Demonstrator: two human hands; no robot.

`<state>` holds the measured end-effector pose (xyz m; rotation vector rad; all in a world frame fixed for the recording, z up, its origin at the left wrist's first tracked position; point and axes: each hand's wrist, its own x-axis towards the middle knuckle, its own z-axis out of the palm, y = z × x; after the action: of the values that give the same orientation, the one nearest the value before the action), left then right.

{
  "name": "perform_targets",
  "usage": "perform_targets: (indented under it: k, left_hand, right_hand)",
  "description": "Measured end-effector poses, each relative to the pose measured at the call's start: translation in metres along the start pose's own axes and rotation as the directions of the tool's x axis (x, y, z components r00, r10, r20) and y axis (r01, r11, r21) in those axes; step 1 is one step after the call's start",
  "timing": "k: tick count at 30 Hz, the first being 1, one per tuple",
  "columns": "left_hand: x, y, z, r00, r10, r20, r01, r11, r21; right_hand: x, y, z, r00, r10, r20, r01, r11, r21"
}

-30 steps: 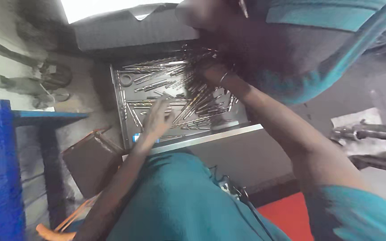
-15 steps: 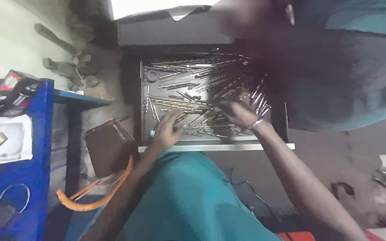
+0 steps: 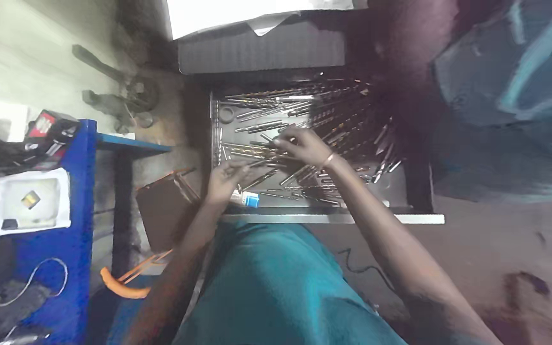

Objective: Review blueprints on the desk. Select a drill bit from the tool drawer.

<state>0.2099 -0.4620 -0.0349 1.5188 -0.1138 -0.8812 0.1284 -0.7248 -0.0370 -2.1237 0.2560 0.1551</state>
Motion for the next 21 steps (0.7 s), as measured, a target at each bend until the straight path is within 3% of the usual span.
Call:
perform_targets:
  k: [3, 7, 11, 16, 19, 21]
  left_hand:
    - [0.004, 0.012, -0.01, 0.992, 0.017, -0.126, -0.017, 1.0, 0.006]
    - [0.004, 0.028, -0.018, 0.964, 0.059, -0.258, -0.054, 0.998, 0.027]
    - [0.0, 0.037, -0.028, 0.915, 0.084, -0.394, -0.069, 0.996, 0.051]
    - [0.018, 0.043, -0.03, 0.935, 0.135, -0.329, -0.087, 0.984, 0.157]
    - [0.049, 0.04, -0.02, 0.959, 0.156, -0.236, -0.071, 0.94, 0.334]
    - [0.074, 0.033, -0.013, 0.974, 0.137, -0.178, -0.04, 0.886, 0.462]
  right_hand:
    - [0.06, 0.006, 0.001, 0.998, -0.058, -0.023, 0.054, 0.99, -0.132]
    - [0.097, -0.002, -0.007, 0.991, 0.114, 0.075, -0.103, 0.984, -0.146]
    - [0.103, 0.008, -0.001, 0.978, 0.103, 0.182, -0.005, 0.883, -0.469]
    - [0.092, -0.011, 0.007, 0.935, 0.232, 0.268, -0.01, 0.772, -0.635]
    - [0.077, -0.009, 0.006, 0.938, 0.239, 0.25, -0.027, 0.771, -0.636]
    - [0.053, -0.009, 0.001, 0.957, 0.219, 0.191, -0.079, 0.829, -0.554]
